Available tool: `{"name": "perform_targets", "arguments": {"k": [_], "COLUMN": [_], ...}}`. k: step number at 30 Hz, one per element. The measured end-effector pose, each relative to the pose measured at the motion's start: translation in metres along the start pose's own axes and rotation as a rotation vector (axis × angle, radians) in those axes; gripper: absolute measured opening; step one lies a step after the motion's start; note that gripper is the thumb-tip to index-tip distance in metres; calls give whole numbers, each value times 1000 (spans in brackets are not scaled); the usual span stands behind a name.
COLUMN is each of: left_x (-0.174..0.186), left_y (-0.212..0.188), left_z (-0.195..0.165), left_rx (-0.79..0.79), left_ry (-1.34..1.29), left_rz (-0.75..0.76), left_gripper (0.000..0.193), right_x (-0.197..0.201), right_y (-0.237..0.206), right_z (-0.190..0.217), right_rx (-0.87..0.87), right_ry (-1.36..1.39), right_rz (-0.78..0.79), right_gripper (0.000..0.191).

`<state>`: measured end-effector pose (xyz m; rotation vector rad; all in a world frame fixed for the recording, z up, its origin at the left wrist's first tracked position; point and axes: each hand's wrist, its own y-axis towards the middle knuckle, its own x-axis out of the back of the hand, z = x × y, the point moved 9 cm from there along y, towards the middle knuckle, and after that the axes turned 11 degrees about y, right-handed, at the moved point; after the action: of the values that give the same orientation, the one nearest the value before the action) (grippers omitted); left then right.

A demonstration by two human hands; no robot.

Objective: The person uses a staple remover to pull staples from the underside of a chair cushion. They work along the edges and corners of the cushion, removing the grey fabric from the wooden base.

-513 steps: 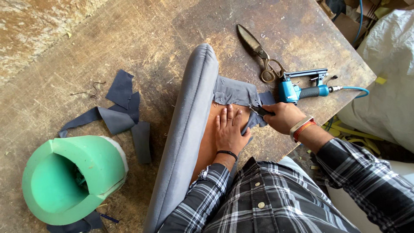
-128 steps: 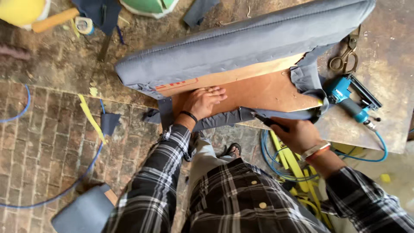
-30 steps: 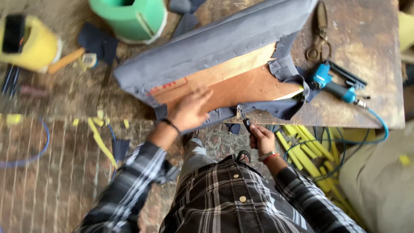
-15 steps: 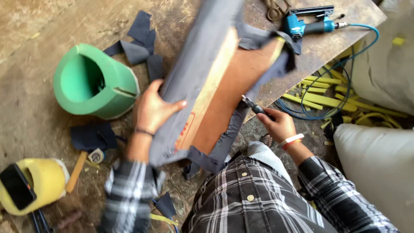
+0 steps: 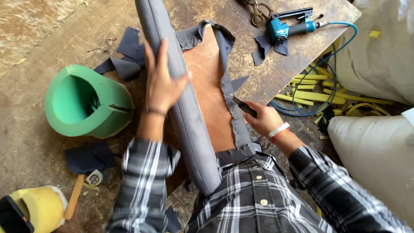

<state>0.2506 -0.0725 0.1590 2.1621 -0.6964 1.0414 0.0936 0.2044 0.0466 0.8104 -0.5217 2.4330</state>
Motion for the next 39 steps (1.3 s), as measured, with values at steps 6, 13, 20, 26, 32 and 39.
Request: {"name": "perform_targets", "arguments": {"k": [6,13,20,26,32,39], "left_x": [-29,-44,-41,-32,-36,-40], "left_y": [115,146,142,91,69,73], "left_z": [19,1,25,-9,-26,-38], "left_rx": [68,110,301,257,284,271], "left_ry": [388,671,571,595,601,660], "left_rz": [47,60,-21,17,125,81], "left_gripper": [83,81,83,57,60,58], "right_x": [-13,-22,-24,-34,-22,-24], "right_y": [44,69,105,112,117,113], "right_z": [1,1,15,25,-6,-30], "right_rx": [7,-74,-146,-133,-409,-83], "right_ry": [-130,-307,-410,-588,-85,-166], "right_rz": [119,200,317,469,357,333], "right_gripper": [37,29,33,31,32,40]}}
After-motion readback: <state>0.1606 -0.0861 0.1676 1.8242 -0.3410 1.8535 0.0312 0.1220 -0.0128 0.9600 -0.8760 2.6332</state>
